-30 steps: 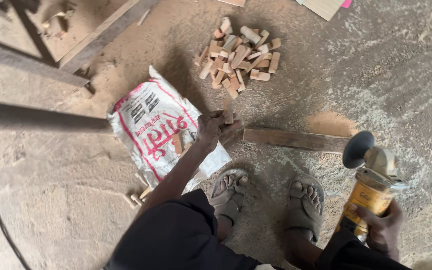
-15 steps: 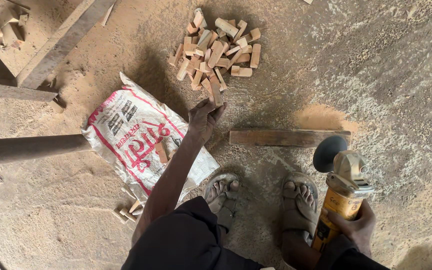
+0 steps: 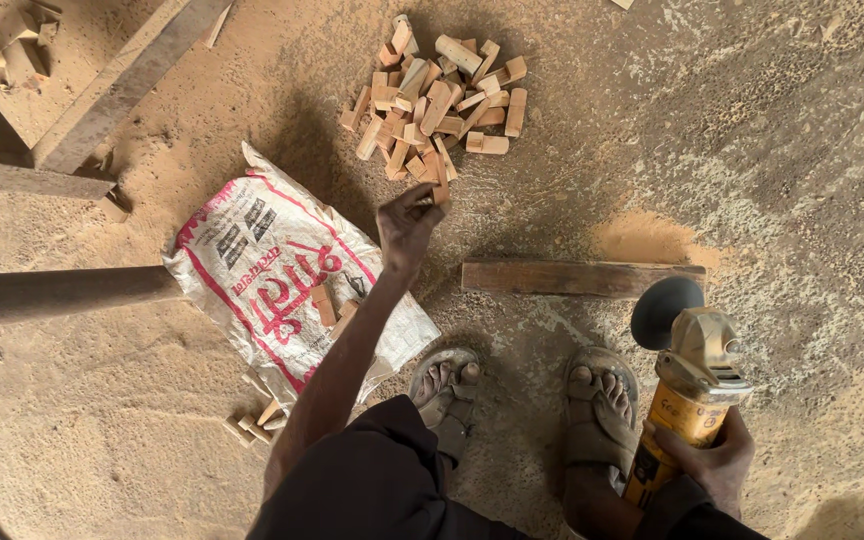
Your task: The person uses an angle grinder to smooth the edges of small wooden blocks. They hold each block with one hand and apply the grinder with the other, then place the finished pieces into a nearby sack.
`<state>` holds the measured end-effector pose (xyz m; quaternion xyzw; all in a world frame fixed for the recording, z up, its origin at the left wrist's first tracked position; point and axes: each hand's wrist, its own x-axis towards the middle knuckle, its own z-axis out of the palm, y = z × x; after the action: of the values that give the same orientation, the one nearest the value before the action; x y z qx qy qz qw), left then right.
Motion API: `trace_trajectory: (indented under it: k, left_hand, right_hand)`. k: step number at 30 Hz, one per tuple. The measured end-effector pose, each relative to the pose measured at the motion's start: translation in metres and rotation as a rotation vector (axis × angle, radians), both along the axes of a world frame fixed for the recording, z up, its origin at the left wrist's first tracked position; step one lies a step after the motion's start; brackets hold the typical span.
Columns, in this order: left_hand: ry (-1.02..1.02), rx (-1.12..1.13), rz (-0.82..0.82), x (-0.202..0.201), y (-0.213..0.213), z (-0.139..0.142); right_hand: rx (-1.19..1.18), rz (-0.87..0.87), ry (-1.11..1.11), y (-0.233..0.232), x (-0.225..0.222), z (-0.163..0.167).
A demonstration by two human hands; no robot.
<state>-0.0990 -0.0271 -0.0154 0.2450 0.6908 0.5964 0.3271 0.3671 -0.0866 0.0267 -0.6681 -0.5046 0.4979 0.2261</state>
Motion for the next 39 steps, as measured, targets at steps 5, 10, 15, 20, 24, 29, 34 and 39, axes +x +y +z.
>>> trace_trajectory:
  k: [5, 10, 15, 20, 24, 29, 34, 39]
  left_hand:
    - [0.747, -0.089, -0.141, -0.046, 0.037, 0.033]
    - [0.749, 0.067, -0.133, -0.086, 0.079, 0.066]
    - [0.878, -0.005, -0.125, -0.112, 0.037, 0.073]
    - [0.761, -0.108, -0.077, -0.146, -0.061, 0.065]
    - [0.853, -0.317, -0.016, -0.147, -0.147, 0.038]
    - [0.784, -0.412, -0.014, -0.086, -0.197, -0.005]
    - [0.859, -0.354, 0.008, -0.042, -0.194, -0.005]
    - [0.79, -0.282, -0.182, -0.059, -0.187, 0.003]
  right_hand:
    - [0.0, 0.0, -0.013, 0.001, 0.0, 0.003]
    - [0.009, -0.032, -0.03, 0.0, -0.003, 0.006]
    - [0.075, -0.008, 0.005, -0.002, -0.001, 0.004]
    - [0.154, 0.004, 0.035, 0.002, 0.001, 0.001]
    - [0.122, 0.018, 0.028, 0.007, -0.001, 0.004]
    - [0.12, 0.049, 0.008, 0.009, -0.004, 0.005]
    - [0.135, 0.088, -0.026, 0.01, -0.004, 0.003]
    - [0.125, 0.16, -0.002, 0.018, -0.003, 0.002]
